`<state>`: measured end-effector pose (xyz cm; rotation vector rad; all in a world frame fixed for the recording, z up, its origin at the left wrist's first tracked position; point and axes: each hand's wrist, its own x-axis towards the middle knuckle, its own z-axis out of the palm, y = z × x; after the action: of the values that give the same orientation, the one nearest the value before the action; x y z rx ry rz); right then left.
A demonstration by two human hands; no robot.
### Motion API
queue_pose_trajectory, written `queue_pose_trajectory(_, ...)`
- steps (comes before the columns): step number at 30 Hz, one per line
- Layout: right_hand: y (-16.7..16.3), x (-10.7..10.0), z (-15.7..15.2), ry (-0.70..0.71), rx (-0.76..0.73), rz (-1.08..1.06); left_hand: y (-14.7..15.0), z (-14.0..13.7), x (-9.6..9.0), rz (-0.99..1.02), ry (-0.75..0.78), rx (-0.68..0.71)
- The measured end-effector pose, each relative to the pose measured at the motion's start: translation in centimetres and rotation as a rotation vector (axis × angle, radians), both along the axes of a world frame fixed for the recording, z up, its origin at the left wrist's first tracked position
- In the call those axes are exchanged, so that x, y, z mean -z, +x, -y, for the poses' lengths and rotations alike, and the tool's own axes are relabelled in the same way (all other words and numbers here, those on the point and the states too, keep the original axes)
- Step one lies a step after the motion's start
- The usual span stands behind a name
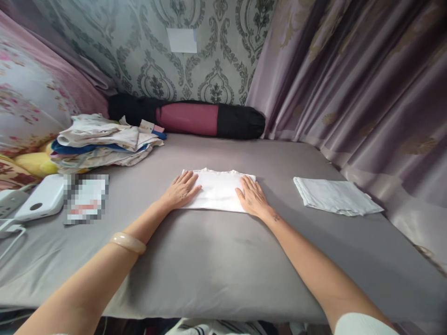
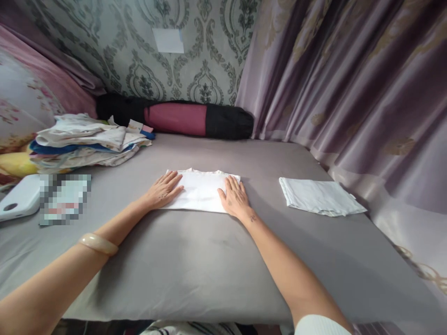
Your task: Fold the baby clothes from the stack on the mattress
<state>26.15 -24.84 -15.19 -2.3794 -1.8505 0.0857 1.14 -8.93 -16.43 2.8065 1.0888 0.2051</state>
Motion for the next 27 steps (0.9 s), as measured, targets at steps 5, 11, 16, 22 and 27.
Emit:
queue_pose_trajectory(5, -0.1, -0.1, 0.5, 0.005, 0.11, -0.008, -0.1, 0.0, 0.1, 0.024, -0.022, -0.065)
queue_pose_trajectory(11, -0.2, 0.1, 0.4, 0.012, 0.124, 0.02, 0.0, -0.1, 0.3, -0.016, -0.028, -0.079)
queue_pose_trajectory(16, 0.0, 0.1, 0.2, 0.001, 0.112, 0.028, 0.3, 0.0, -0.6, -0.048, -0.04, -0.075)
queue_pose_trajectory(22, -0.9, -0.9, -1.0, 0.035, 0.1, 0.037, 2.6, 1.2, -1.3, -0.017, 0.08, -0.111)
queue_pose_trajectory(27, -1.6, -0.1, -1.7, 0.057, 0.081, 0.01, 3.5, 1.9, -0.6, -0.007, 0.102, -0.065)
